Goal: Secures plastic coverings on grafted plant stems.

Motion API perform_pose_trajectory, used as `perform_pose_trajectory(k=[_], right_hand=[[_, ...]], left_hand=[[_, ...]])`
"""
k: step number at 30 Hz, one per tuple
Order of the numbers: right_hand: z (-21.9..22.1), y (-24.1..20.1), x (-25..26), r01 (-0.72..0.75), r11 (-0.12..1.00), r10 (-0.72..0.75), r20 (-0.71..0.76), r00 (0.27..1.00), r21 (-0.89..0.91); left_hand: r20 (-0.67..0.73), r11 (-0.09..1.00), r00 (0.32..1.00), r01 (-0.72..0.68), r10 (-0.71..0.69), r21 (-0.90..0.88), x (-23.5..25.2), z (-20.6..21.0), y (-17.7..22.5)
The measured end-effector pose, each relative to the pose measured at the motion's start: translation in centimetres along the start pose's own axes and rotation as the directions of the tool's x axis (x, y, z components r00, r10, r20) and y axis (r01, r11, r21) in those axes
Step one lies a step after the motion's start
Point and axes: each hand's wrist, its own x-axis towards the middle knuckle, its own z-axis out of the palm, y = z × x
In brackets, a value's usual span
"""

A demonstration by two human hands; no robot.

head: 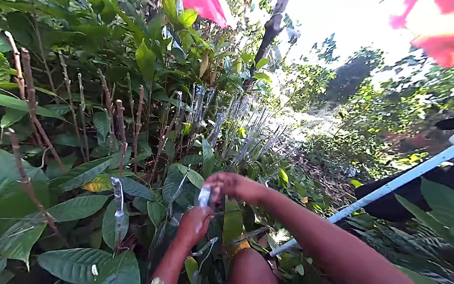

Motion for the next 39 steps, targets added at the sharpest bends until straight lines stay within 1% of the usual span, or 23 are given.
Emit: perform_pose_trajectory(k=[1,2,4,5,6,8,10,11,13,15,17,19,21,22,24,26,29,31,32,34,36,37,39], right_hand=[[-0.9,1.9,0.2,-0.059,0.978,0.056,-0.023,0.998,-0.200],[-0.3,3.0,0.0,-0.103,0.901,0.078,-0.075,0.994,-0.421],[3.1,1.7,-1.5,-0.074,0.756,0.035,-0.072,0.997,-0.650],[4.8,0.1,-2.4,-0.016,0.753,-0.012,-0.038,0.999,-0.658],[5.8,-1.9,-2.9,0.037,0.808,-0.048,-0.003,0.999,-0.588],[4.6,-3.9,-1.7,0.111,0.950,-0.115,0.001,0.993,-0.291],[0.6,-1.6,0.6,0.041,0.995,-0.038,0.041,0.998,-0.086],[-0.6,0.7,1.2,-0.029,0.986,0.037,0.046,0.998,-0.162],[0.5,2.8,1.1,-0.138,0.861,0.135,-0.042,0.990,-0.490],[3.9,1.3,-0.6,-0.095,0.766,0.055,-0.082,0.995,-0.636],[5.4,-1.9,-1.5,-0.010,0.831,-0.008,-0.029,1.000,-0.556],[3.6,-3.9,-0.9,0.047,0.954,-0.040,0.028,0.999,-0.295],[0.3,-1.9,0.7,0.022,0.998,-0.016,0.094,0.995,-0.058],[-0.7,-0.1,1.2,-0.016,0.995,0.026,0.104,0.994,-0.095],[0.2,2.5,1.2,-0.054,0.916,0.087,0.065,0.994,-0.399],[2.6,3.9,0.4,-0.080,0.849,0.131,0.061,0.989,-0.522],[4.5,4.0,-1.0,-0.124,0.867,0.129,-0.024,0.991,-0.482],[5.7,0.0,-1.8,-0.049,0.867,0.061,0.007,0.998,-0.496],[6.0,-2.1,-2.1,0.016,0.878,0.005,0.042,0.999,-0.479],[4.8,-4.3,-1.2,0.100,0.945,-0.078,0.082,0.994,-0.310],[1.5,-2.5,0.9,0.057,0.996,-0.052,0.077,0.996,-0.062],[0.1,-0.5,1.8,0.000,0.999,0.004,0.093,0.996,-0.043],[0.1,3.0,2.2,-0.052,0.950,0.088,0.103,0.991,-0.309]], left_hand=[[-0.034,1.000,0.999,-0.016,0.017,0.015,-0.5,0.1,-0.3],[-0.136,1.000,0.990,-0.027,0.026,-0.008,-0.6,0.0,-0.9],[-0.324,0.988,0.946,-0.032,-0.020,-0.153,-0.3,-0.4,-1.9],[-0.379,0.974,0.924,-0.038,-0.051,-0.224,-0.1,-0.3,-1.9],[-0.384,0.966,0.921,-0.040,-0.063,-0.254,-0.2,-0.3,-1.4],[-0.247,0.981,0.968,-0.010,-0.038,-0.193,-0.5,-0.7,0.3],[-0.076,0.998,0.997,-0.002,-0.002,-0.061,-0.7,-0.4,0.4],[-0.104,0.998,0.993,-0.054,0.050,-0.039,-0.9,-0.2,-0.1],[-0.264,0.986,0.961,-0.119,0.085,-0.113,-0.4,-0.9,-1.2],[-0.334,0.949,0.942,-0.079,-0.029,-0.305,0.0,-1.3,-1.3],[-0.279,0.941,0.952,0.020,-0.121,-0.338,0.1,-1.9,-0.1],[-0.114,0.978,0.986,0.101,-0.123,-0.184,-0.1,-2.4,1.8],[0.056,0.994,0.995,0.090,-0.087,-0.061,-0.2,-2.3,2.0],[0.043,0.997,0.998,0.053,-0.050,-0.058,-0.5,-2.1,1.5],[-0.167,0.992,0.986,-0.035,0.014,-0.125,-0.6,-1.9,-0.3],[-0.328,0.974,0.945,-0.067,-0.008,-0.217,-0.6,-1.9,-1.1],[-0.334,0.909,0.926,0.024,-0.177,-0.415,-0.6,-2.4,-0.5],[-0.271,0.862,0.928,0.093,-0.257,-0.499,-0.3,-2.8,0.3],[-0.239,0.881,0.940,0.113,-0.245,-0.460,-0.3,-2.7,0.5],[-0.154,0.947,0.976,0.099,-0.151,-0.305,-0.6,-2.4,1.3],[-0.008,0.976,0.992,0.121,-0.124,-0.184,-0.9,-2.1,2.0],[-0.042,0.988,0.997,0.060,-0.067,-0.144,-1.1,-1.5,1.6],[-0.286,0.992,0.958,-0.069,0.036,-0.108,-1.3,-1.0,-0.1]])
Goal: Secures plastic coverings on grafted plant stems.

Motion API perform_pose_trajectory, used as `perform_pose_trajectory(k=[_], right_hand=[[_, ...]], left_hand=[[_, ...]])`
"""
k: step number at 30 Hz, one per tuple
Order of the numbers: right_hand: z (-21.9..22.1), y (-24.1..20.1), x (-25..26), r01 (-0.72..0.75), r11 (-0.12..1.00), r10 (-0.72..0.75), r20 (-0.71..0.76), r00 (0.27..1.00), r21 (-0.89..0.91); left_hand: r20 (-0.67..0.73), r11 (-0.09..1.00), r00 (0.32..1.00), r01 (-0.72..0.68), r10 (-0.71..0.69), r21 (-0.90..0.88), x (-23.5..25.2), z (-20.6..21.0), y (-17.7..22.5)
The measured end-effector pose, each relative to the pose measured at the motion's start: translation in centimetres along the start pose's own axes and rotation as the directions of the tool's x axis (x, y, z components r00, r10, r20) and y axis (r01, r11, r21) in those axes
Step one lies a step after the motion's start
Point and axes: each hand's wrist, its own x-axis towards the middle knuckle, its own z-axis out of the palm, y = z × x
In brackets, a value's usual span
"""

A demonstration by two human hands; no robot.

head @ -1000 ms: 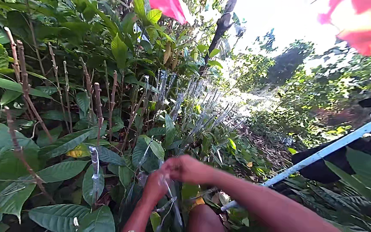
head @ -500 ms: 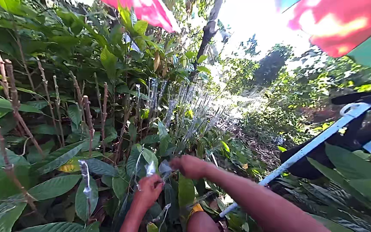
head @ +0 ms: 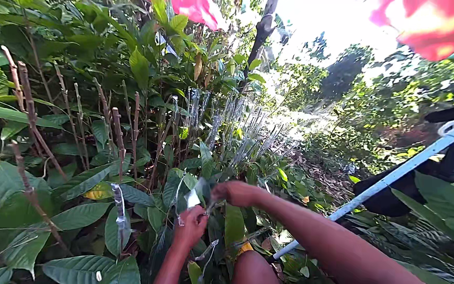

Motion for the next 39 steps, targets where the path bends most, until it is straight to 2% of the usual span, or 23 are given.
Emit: perform_pose_trajectory(k=[2,4,6,8,10,11,12,14,15,18,22,24,25,26,27,28,29,30,32,33,34,37,39], right_hand=[[2.2,0.7,-0.7,-0.021,0.986,0.028,0.042,0.999,-0.167],[3.5,-0.4,-2.2,-0.048,0.979,0.045,-0.021,0.999,-0.199],[3.5,-4.7,-3.7,0.002,0.984,-0.013,-0.060,0.998,-0.180],[2.1,-8.2,-4.2,0.113,0.993,-0.113,-0.041,0.993,0.010],[-0.8,-7.1,-3.0,0.138,0.964,-0.138,-0.015,0.990,0.227],[-1.9,-5.0,-2.1,0.103,0.970,-0.107,0.009,0.994,0.221],[-2.3,-3.1,-1.2,0.043,0.996,-0.044,0.013,0.999,0.083],[-0.9,-2.2,-0.4,-0.095,0.973,0.081,-0.073,0.994,-0.210],[0.2,-2.2,-0.5,-0.130,0.963,0.104,-0.120,0.987,-0.236],[1.2,-2.5,-2.8,-0.101,0.994,0.095,-0.107,0.990,-0.047],[0.8,-6.3,-6.0,0.045,0.975,-0.037,-0.040,0.999,0.219],[-0.2,-6.7,-5.7,0.126,0.870,-0.069,-0.136,0.988,0.477],[-1.2,-5.7,-5.0,0.145,0.857,-0.057,-0.189,0.980,0.494],[-2.0,-4.2,-4.5,0.111,0.924,-0.035,-0.209,0.977,0.365],[-2.2,-3.1,-4.2,0.017,0.994,0.007,-0.207,0.978,0.112],[-1.3,-3.2,-4.3,-0.062,0.993,0.037,-0.228,0.973,-0.103],[-0.1,-4.2,-4.8,-0.085,0.973,0.033,-0.234,0.972,-0.216],[0.8,-5.7,-5.4,-0.060,0.972,0.005,-0.239,0.971,-0.225],[0.4,-7.5,-5.7,0.076,0.996,-0.062,-0.278,0.958,0.040],[-0.6,-7.2,-5.2,0.101,0.979,-0.052,-0.268,0.962,0.175],[-1.6,-5.9,-4.4,0.066,0.977,-0.016,-0.238,0.971,0.201],[-0.7,-3.3,-3.4,-0.164,0.970,0.122,-0.228,0.966,-0.177],[0.9,-5.0,-4.8,-0.141,0.956,0.068,-0.275,0.959,-0.257]], left_hand=[[-0.156,0.999,0.988,0.013,-0.018,-0.037,0.3,-0.8,-0.8],[-0.163,0.988,0.979,0.103,-0.122,-0.116,0.6,-1.1,-0.6],[-0.100,0.976,0.977,0.177,-0.190,-0.129,1.2,-1.3,0.3],[0.024,0.985,0.985,0.169,-0.168,-0.045,1.3,-1.2,1.3],[0.218,0.977,0.952,0.209,-0.213,0.040,1.2,-1.2,2.2],[0.271,0.977,0.938,0.206,-0.214,0.059,1.0,-1.2,2.3],[0.287,0.988,0.946,0.139,-0.153,0.067,1.1,-1.5,2.2],[0.212,0.998,0.975,0.059,-0.063,0.028,1.4,-2.3,1.8],[0.161,0.999,0.986,0.052,-0.052,0.001,1.4,-2.3,1.7],[0.049,0.996,0.996,0.076,-0.073,-0.043,1.4,-2.3,1.4],[0.092,0.993,0.990,0.112,-0.108,-0.039,1.6,-2.2,2.1],[0.163,0.997,0.984,0.082,-0.078,-0.016,1.5,-2.0,2.8],[0.214,0.998,0.975,0.064,-0.065,0.011,1.4,-2.1,3.1],[0.234,0.999,0.972,0.031,-0.036,0.025,1.3,-2.2,3.0],[0.218,1.000,0.976,0.012,-0.017,0.027,1.2,-2.4,2.9],[0.195,0.999,0.981,0.022,-0.027,0.030,1.4,-2.9,2.6],[0.167,0.999,0.985,0.043,-0.046,0.025,1.6,-3.2,2.4],[0.152,0.998,0.987,0.060,-0.061,0.016,1.7,-3.3,2.3],[0.138,1.000,0.990,0.016,-0.015,-0.007,1.6,-2.8,2.8],[0.160,1.000,0.987,-0.022,0.021,0.005,1.4,-2.3,3.1],[0.196,0.999,0.980,-0.045,0.041,0.017,1.1,-2.0,3.3],[0.146,0.999,0.989,-0.015,0.011,0.029,1.1,-3.1,2.8],[0.043,0.999,0.998,0.043,-0.044,0.008,1.4,-3.7,2.5]])
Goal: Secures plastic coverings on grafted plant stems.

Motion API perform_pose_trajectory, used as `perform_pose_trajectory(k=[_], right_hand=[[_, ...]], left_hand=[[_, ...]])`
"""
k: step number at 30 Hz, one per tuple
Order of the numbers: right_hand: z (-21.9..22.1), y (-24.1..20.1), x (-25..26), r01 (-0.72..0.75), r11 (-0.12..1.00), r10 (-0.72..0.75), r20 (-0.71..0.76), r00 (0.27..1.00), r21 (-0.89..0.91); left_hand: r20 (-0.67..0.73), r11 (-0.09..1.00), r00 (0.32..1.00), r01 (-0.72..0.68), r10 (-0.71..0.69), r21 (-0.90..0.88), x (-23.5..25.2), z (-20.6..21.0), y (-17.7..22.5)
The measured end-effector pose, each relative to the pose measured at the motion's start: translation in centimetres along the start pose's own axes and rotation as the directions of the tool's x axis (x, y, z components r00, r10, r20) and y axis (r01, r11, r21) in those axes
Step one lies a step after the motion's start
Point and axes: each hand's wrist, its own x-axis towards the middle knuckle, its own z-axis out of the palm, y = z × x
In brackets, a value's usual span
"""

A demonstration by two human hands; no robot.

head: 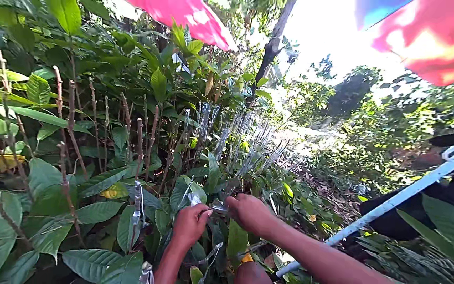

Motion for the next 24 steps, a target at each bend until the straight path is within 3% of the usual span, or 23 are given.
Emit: perform_pose_trajectory(k=[3,5,7,9,10,13,16,19,20,22,24], right_hand=[[-1.7,-2.3,-1.0,0.140,0.932,-0.128,-0.059,0.990,0.335],[-3.1,-1.0,0.9,0.154,0.877,-0.173,0.000,0.985,0.455],[-2.7,0.9,2.3,0.108,0.967,-0.132,0.093,0.987,0.229],[-1.6,0.1,2.1,0.044,0.999,-0.044,0.059,0.997,0.004],[-1.0,-0.3,1.7,0.028,0.999,-0.027,0.022,0.999,-0.015],[-0.1,0.6,0.7,0.026,0.982,-0.031,0.025,0.999,0.188],[-1.5,-0.7,-1.9,0.153,0.942,-0.170,0.029,0.985,0.300],[-2.8,-1.4,-2.0,0.186,0.728,-0.187,-0.069,0.980,0.660],[-3.5,-0.7,-1.3,0.167,0.749,-0.142,-0.092,0.986,0.642],[-3.6,0.6,-0.1,0.061,0.965,-0.037,-0.094,0.995,0.257],[-2.1,-0.4,-0.5,0.039,0.999,-0.036,-0.107,0.994,0.028]], left_hand=[[0.021,1.000,0.999,0.024,-0.024,0.013,0.1,0.3,0.8],[0.076,1.000,0.997,-0.003,0.001,0.027,-0.3,1.2,1.4],[0.083,0.999,0.995,-0.052,0.051,0.002,-0.4,1.1,1.1],[0.058,0.998,0.997,-0.040,0.043,-0.051,0.3,0.3,1.0],[0.067,0.997,0.998,-0.015,0.020,-0.075,0.4,0.0,1.1],[0.027,0.995,1.000,0.007,-0.004,-0.100,0.8,-0.2,1.0],[-0.016,0.993,0.998,0.054,-0.056,-0.102,1.8,-0.5,0.5],[0.101,0.994,0.993,0.071,-0.063,-0.083,1.8,-0.6,1.3],[0.136,0.996,0.990,0.037,-0.026,-0.078,1.6,-0.5,1.6],[0.135,0.997,0.990,-0.021,0.031,-0.077,1.2,-0.3,1.5],[0.065,0.997,0.997,-0.036,0.040,-0.064,1.1,-0.3,1.2]])
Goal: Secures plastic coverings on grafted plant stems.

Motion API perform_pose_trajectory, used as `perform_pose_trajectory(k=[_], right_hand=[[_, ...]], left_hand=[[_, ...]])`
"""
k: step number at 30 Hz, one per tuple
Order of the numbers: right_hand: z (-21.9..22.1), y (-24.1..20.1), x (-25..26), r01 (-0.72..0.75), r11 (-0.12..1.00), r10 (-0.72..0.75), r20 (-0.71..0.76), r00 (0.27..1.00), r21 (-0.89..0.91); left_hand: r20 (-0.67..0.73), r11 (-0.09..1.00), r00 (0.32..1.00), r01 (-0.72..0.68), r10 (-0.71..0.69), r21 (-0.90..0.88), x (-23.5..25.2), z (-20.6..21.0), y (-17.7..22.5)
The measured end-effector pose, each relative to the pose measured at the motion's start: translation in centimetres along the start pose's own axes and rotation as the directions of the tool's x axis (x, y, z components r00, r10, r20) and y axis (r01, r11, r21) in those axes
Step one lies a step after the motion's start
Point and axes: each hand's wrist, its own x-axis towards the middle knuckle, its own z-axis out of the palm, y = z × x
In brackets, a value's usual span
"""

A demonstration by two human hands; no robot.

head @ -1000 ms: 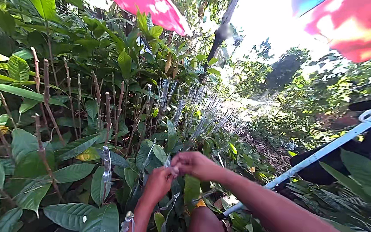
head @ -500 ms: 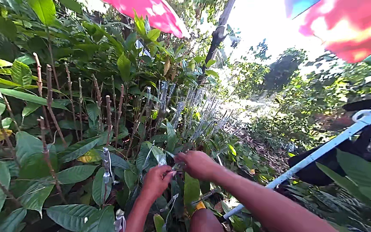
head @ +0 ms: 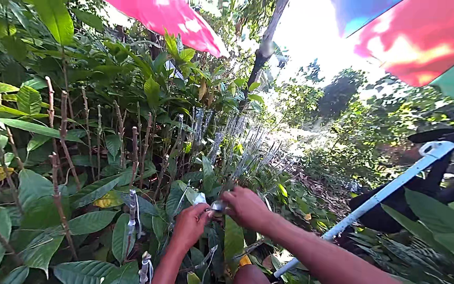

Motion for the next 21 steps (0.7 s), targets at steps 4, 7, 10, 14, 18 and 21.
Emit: perform_pose_trajectory(k=[4,7,10,14,18,21], right_hand=[[0.0,-0.8,-0.3,0.083,0.862,-0.039,-0.097,0.994,0.499],[0.4,1.2,1.1,0.045,0.955,-0.034,-0.045,0.998,0.293],[2.5,1.4,1.0,0.020,1.000,-0.020,-0.092,0.996,0.003],[0.7,1.1,0.6,-0.025,0.995,0.015,0.104,0.994,0.099],[-3.2,-0.2,0.2,-0.005,0.992,-0.032,0.287,0.957,0.126],[-4.3,-1.2,1.2,-0.058,0.974,-0.018,0.328,0.945,0.219]], left_hand=[[-0.013,0.997,1.000,-0.011,0.013,0.078,0.0,0.3,0.6],[0.076,0.993,0.996,-0.045,0.037,0.107,-0.2,-0.1,0.5],[0.086,0.995,0.994,-0.074,0.069,0.065,0.0,-0.4,-0.1],[0.028,0.997,0.997,-0.066,0.065,0.050,-0.1,-0.9,-0.7],[0.113,0.993,0.993,-0.040,0.027,0.108,0.1,-0.8,0.0],[0.224,0.976,0.974,-0.058,0.010,0.211,0.3,-0.3,0.9]])
